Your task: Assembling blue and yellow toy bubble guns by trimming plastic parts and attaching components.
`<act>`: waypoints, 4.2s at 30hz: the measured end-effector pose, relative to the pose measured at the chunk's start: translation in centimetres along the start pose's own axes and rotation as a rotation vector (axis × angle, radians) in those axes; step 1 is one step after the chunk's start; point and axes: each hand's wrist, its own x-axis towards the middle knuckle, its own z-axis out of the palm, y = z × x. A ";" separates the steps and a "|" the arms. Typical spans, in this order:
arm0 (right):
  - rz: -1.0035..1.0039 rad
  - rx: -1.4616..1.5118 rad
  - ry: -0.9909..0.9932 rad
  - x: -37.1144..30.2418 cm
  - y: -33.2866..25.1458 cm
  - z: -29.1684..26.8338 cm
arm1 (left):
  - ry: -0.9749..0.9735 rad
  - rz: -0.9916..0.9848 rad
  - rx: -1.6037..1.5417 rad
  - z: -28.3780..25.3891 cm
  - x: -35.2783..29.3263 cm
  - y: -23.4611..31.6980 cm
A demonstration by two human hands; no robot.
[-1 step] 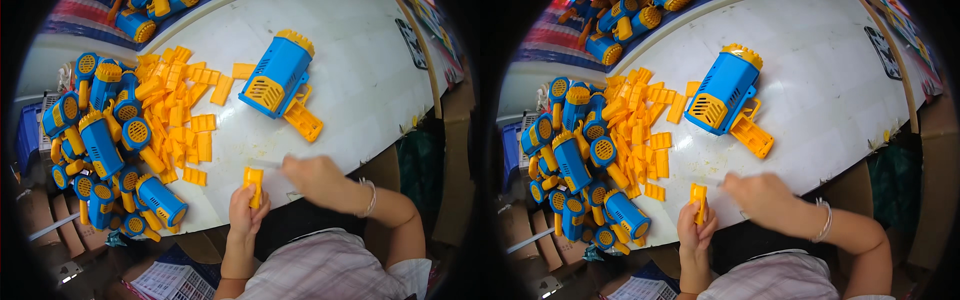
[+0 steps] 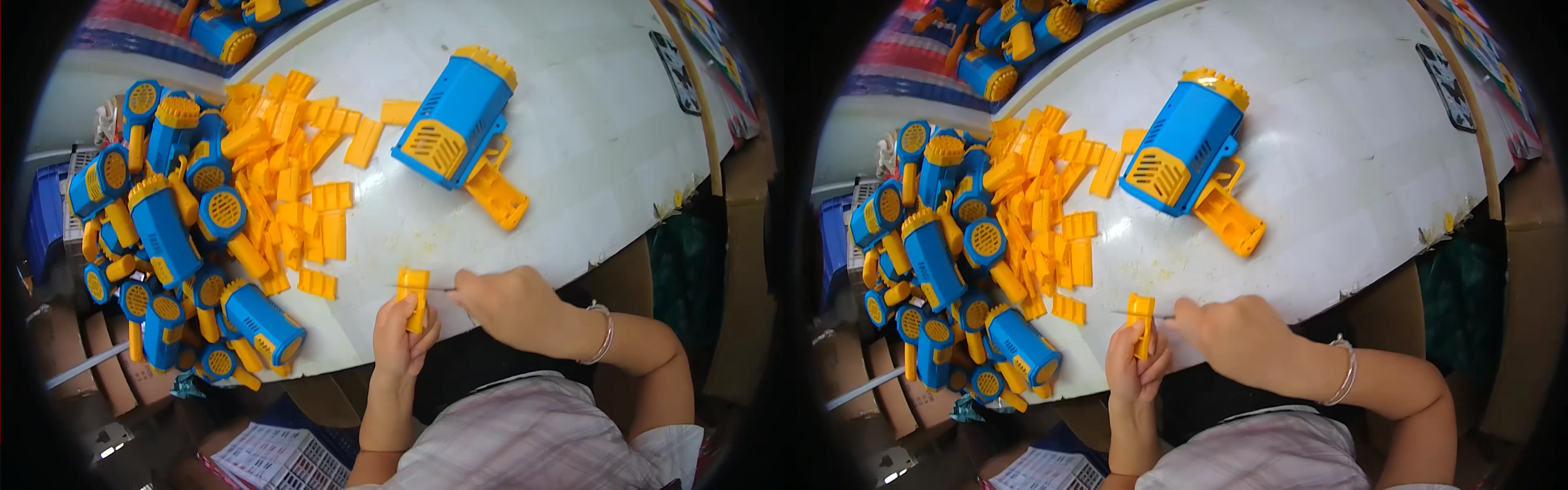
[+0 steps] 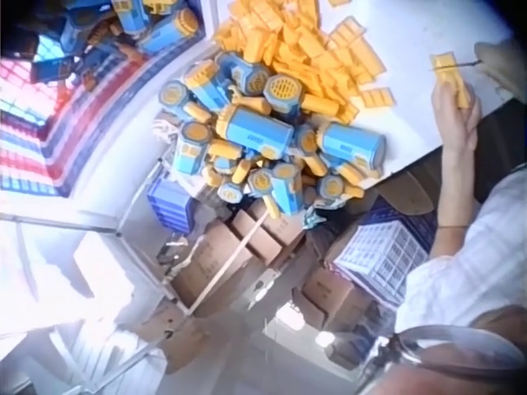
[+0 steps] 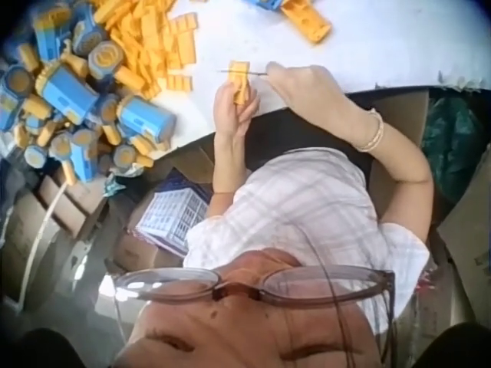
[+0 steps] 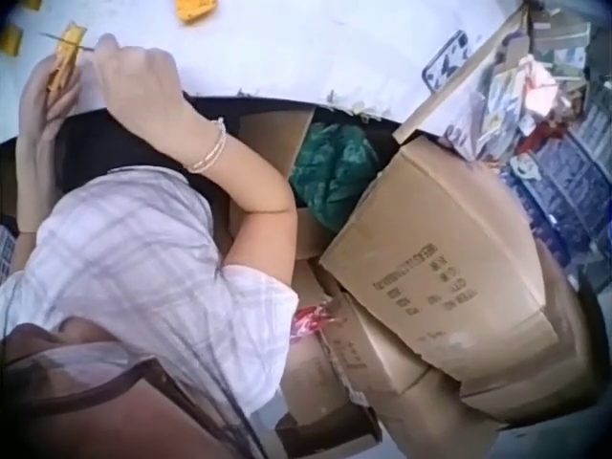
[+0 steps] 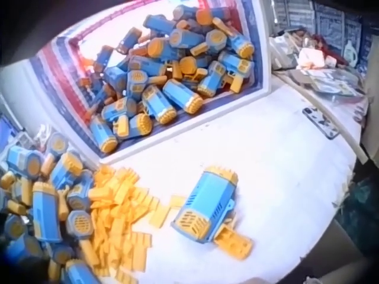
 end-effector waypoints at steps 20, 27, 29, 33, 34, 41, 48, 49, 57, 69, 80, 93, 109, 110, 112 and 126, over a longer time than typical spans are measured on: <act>0.537 0.811 0.213 2.1 0.7 -0.2 | -0.084 -0.013 0.240 0.5 -0.8 -0.3; 0.039 0.528 -0.015 3.0 0.7 -0.3 | -0.116 0.286 1.146 0.8 0.4 1.9; 0.244 0.477 -0.099 2.5 0.1 -0.5 | -0.006 0.359 0.872 0.7 0.9 1.4; 0.542 1.101 0.143 0.0 -1.7 3.4 | 0.057 0.348 0.493 1.2 1.3 -1.3; 0.488 1.171 0.159 -0.3 -1.9 3.9 | 0.088 0.370 0.615 1.1 1.3 -1.6; 0.164 0.133 0.030 0.1 -0.5 0.1 | 0.128 0.243 0.914 1.6 1.5 -0.1; 0.076 -0.108 -0.080 1.3 -1.8 0.4 | 0.090 0.233 0.828 2.1 1.0 -0.2; 0.073 -0.107 -0.083 1.3 -1.8 0.3 | 0.119 0.261 0.802 2.2 0.9 -0.5; 0.193 -0.219 0.010 2.5 0.7 -0.2 | 0.147 0.520 1.110 1.4 0.9 -0.4; 0.096 -0.156 -0.105 1.3 0.6 0.0 | 0.119 0.520 1.151 1.8 0.4 -0.5; 0.144 0.027 -0.123 0.5 -1.0 -0.8 | 0.154 0.597 1.280 1.8 0.7 -0.7; 0.128 -0.023 -0.132 0.1 -1.6 -1.4 | 0.133 0.456 1.106 2.0 -0.4 -0.9; 0.141 -0.088 -0.091 0.7 -0.4 -1.0 | 0.078 0.383 1.025 2.0 -0.2 -0.5; 0.167 -0.141 -0.041 0.9 0.5 -1.1 | 0.100 0.347 0.990 1.9 -0.2 -0.6; 0.154 -0.074 -0.062 0.5 -0.2 -1.5 | 0.112 0.348 0.999 1.8 0.0 -0.5; 0.168 -0.057 -0.119 0.0 -1.4 -1.6 | 0.221 0.635 1.437 1.9 0.0 -1.0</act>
